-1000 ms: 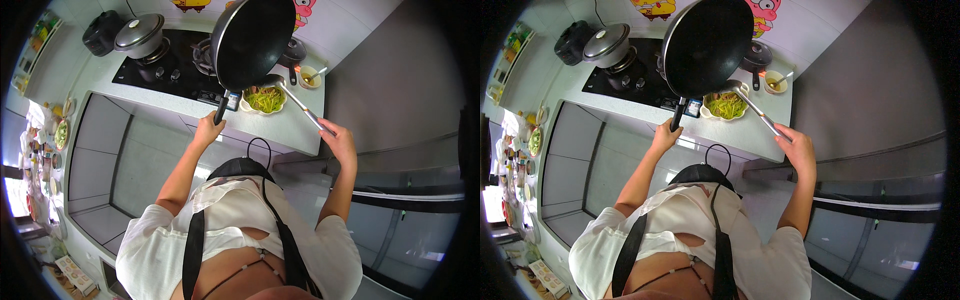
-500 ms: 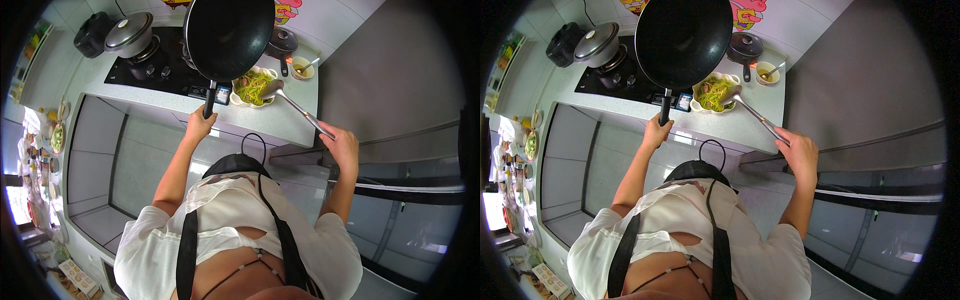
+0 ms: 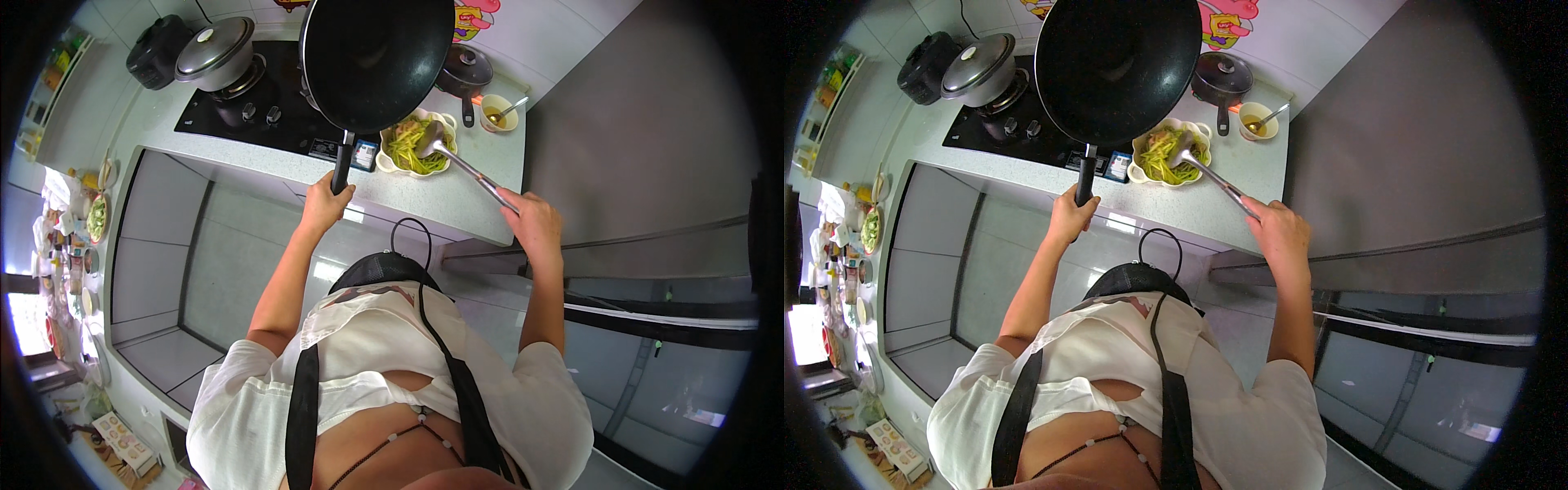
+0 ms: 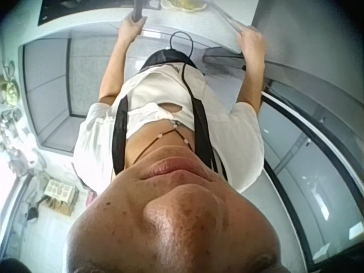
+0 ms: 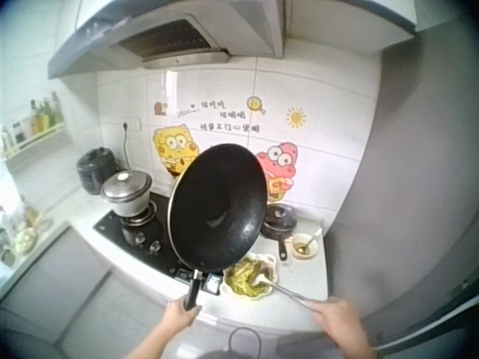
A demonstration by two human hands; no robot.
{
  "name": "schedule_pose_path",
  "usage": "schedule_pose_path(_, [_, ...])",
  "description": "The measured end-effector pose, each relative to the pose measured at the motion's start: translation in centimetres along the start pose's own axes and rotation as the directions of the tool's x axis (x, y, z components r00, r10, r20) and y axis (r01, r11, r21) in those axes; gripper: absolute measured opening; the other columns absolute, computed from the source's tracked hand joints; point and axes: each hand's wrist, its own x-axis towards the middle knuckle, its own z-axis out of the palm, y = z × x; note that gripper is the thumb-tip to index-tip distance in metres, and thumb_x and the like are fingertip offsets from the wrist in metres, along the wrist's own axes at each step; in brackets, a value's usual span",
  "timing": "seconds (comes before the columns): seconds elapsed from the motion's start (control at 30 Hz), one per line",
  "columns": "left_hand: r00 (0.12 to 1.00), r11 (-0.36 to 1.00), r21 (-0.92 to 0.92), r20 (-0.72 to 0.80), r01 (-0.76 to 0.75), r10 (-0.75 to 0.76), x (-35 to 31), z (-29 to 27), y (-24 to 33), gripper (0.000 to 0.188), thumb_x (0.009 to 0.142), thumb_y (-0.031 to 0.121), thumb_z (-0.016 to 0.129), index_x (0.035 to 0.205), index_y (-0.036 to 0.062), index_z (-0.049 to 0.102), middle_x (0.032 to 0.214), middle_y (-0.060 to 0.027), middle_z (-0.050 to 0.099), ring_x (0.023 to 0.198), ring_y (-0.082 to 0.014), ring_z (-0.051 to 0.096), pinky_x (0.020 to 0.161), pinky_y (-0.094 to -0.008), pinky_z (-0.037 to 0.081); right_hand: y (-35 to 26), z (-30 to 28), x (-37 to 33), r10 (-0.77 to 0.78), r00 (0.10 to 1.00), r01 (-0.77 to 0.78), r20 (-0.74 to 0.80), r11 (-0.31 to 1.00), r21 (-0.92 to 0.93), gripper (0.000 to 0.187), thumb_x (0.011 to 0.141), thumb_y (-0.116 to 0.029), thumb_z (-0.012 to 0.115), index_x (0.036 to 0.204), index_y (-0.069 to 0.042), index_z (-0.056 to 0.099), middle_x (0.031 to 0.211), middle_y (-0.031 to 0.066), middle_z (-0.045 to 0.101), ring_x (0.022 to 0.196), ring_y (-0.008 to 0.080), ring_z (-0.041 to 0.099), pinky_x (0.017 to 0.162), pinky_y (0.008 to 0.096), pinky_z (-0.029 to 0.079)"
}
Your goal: The person stir-fries vegetables in a wok using a spatula, transfers the cooked vegetables into a bowl, and then wipes the interior of the wok with a paper towel.
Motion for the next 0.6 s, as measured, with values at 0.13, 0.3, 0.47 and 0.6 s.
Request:
schedule_pose_path(0.13, [1.0,0.999,0.034,-0.002,0.007,-0.007,-0.1,-0.2,0.5,0.021,0.074,0.018,0.061,0.075,-0.0005,0.051,0.048,-0.0059,0.049,0.037,-0.0132,0.048,0.04,-0.0279,0.04,0.2,-0.3,0.4,-0.005,1.0,0.003,0.021,0.999,0.051,0.032,0.07,-0.015,0.065,0.102,-0.021,0.063,0.074,0.0091,0.058,0.067,0.0274,0.056,0.06,0.0367,0.043])
schedule_pose_path(0.3, [1.0,0.999,0.041,-0.008,0.015,-0.015,-0.1,-0.2,0.2,0.021,0.074,0.019,0.061,0.075,-0.0005,0.052,0.048,-0.0063,0.05,0.038,-0.0134,0.049,0.04,-0.028,0.04,1.5,-2.9,0.1,0.069,0.994,-0.093,0.089,0.951,0.295,0.029,0.073,-0.013,0.063,0.103,-0.012,0.062,0.086,0.013,0.063,0.074,0.023,0.062,0.066,0.0284,0.045])
schedule_pose_path(0.47, [1.0,1.0,0.023,-0.011,0.018,-0.018,0.3,0.0,0.4,0.021,0.074,0.017,0.061,0.075,-0.0005,0.051,0.048,-0.006,0.05,0.038,-0.013,0.048,0.04,-0.0279,0.04,1.7,-4.0,0.1,0.087,0.963,-0.167,0.254,0.935,0.313,0.029,0.074,-0.013,0.063,0.102,-0.009,0.062,0.086,0.0132,0.064,0.073,0.0187,0.062,0.067,0.0262,0.045])
schedule_pose_path(0.6, [1.0,0.999,-0.02,-0.008,0.029,-0.029,0.3,-0.2,0.8,0.02,0.075,0.017,0.061,0.075,-0.0002,0.051,0.048,-0.0046,0.049,0.037,-0.0119,0.046,0.039,-0.0272,0.039,1.1,-2.8,0.4,0.099,0.959,-0.185,0.265,0.927,0.325,0.029,0.075,-0.013,0.062,0.103,-0.007,0.061,0.083,0.0108,0.065,0.068,0.0135,0.059,0.065,0.0256,0.044])
